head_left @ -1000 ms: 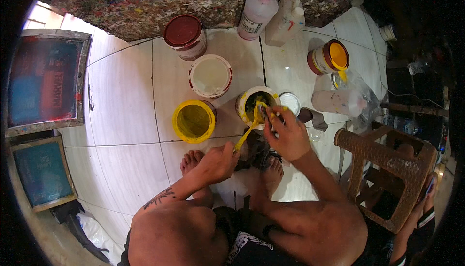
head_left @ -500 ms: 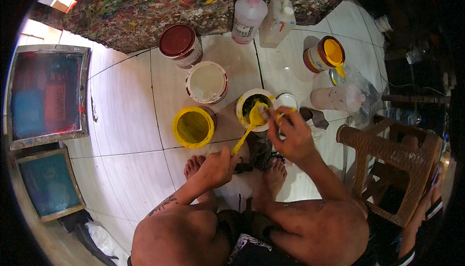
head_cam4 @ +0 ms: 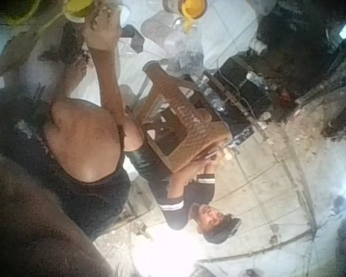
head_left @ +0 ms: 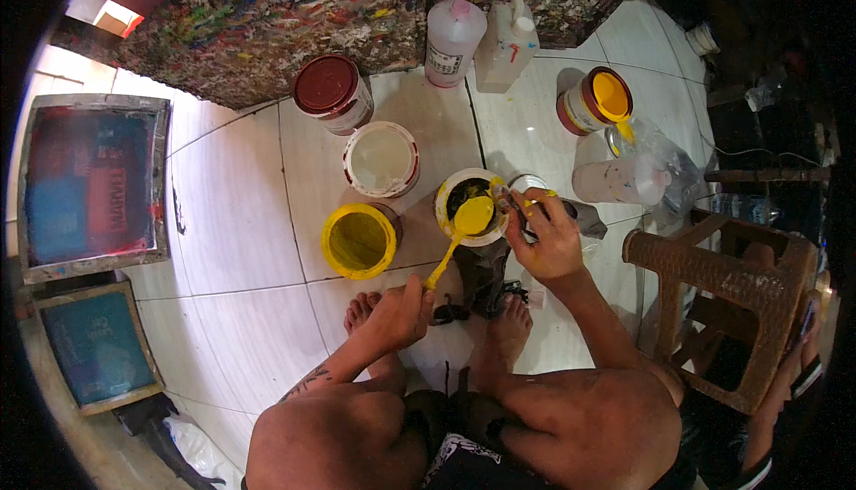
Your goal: The person mixes yellow paint in a container by hand, using a small spoon to transfer paint from one jar to another, and then uses their hands to mix and handle a piece of cloth with the paint.
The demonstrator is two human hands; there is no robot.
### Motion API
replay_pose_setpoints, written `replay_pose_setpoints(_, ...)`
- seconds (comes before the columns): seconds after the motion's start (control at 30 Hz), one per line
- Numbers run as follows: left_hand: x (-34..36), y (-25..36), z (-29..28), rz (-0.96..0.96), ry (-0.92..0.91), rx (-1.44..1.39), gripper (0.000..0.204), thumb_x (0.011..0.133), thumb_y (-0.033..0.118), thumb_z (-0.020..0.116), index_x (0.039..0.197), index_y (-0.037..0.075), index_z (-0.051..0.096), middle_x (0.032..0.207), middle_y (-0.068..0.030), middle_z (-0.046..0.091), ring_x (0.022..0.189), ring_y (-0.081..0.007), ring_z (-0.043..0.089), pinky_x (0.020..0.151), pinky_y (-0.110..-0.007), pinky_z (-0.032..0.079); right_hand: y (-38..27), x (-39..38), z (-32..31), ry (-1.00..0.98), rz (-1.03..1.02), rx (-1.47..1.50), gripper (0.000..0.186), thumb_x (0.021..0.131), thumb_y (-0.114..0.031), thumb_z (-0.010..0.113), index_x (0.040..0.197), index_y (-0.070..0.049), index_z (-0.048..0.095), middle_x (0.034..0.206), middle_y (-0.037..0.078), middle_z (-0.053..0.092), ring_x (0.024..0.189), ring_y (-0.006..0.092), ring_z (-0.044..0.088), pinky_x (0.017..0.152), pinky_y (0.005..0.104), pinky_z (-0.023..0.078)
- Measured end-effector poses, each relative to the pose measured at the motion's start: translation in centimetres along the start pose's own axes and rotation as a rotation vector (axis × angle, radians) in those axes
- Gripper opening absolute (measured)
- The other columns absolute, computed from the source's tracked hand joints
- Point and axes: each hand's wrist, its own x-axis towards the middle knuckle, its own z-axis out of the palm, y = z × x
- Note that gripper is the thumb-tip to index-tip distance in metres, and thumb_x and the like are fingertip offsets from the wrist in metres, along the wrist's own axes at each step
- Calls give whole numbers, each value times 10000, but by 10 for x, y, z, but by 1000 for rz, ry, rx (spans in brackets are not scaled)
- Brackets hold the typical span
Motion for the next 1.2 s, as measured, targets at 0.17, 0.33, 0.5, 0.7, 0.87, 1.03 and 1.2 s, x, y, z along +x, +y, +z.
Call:
replay_pose_setpoints(0.17,-7,-20,11,-63,14,-209,216,960,233,451,958,22,408,642,-184,556,559,-418,535,523,-465,401,-15,1,-3,154,-12,76,319,743,-66,716,1054,-21,664,992,119,617,806,243,667,659,316,552)
replay_pose_setpoints(0.33,-4,5,1,-244,43,-506,340,1010,308,354,829,33,440,609,-49,462,525,-214,438,504,-347,352,-13,-10,10,51,-219,12,363,727,-106,734,1075,-37,664,1008,99,612,833,222,656,656,317,553)
replay_pose_setpoints(0.5,-8,-16,12,-139,108,-500,389,1035,344,296,813,62,449,656,20,426,567,-77,396,504,-260,319,7,-4,14,62,-150,-42,372,733,-84,728,1096,-38,664,1017,109,602,821,233,652,646,311,556)
replay_pose_setpoints(0.7,-7,-20,29,-403,6,-1048,389,1033,403,298,874,77,438,709,6,418,573,-70,327,501,-240,290,20,-3,-32,337,152,45,268,797,-43,696,1060,-3,676,1025,130,616,852,214,638,705,307,539)
replay_pose_setpoints(0.87,19,8,49,-224,-441,-1225,355,1033,421,307,920,98,401,695,16,375,579,-77,343,529,-238,335,29,-20,-66,485,324,114,213,837,-18,656,1047,16,677,994,125,617,879,200,623,763,306,514)
replay_pose_setpoints(1.03,57,26,94,-95,-430,-996,337,1039,376,314,907,90,434,679,7,419,580,-91,395,525,-257,352,51,-66,-63,501,603,290,176,896,-56,618,1042,27,672,1006,95,609,909,163,588,788,284,489)
replay_pose_setpoints(1.2,94,18,134,-263,-375,-1089,331,1023,402,385,907,99,453,673,33,415,581,-65,406,519,-243,357,68,-111,-33,406,1012,853,246,940,-163,584,1091,16,658,938,41,640,824,110,591,774,252,480)
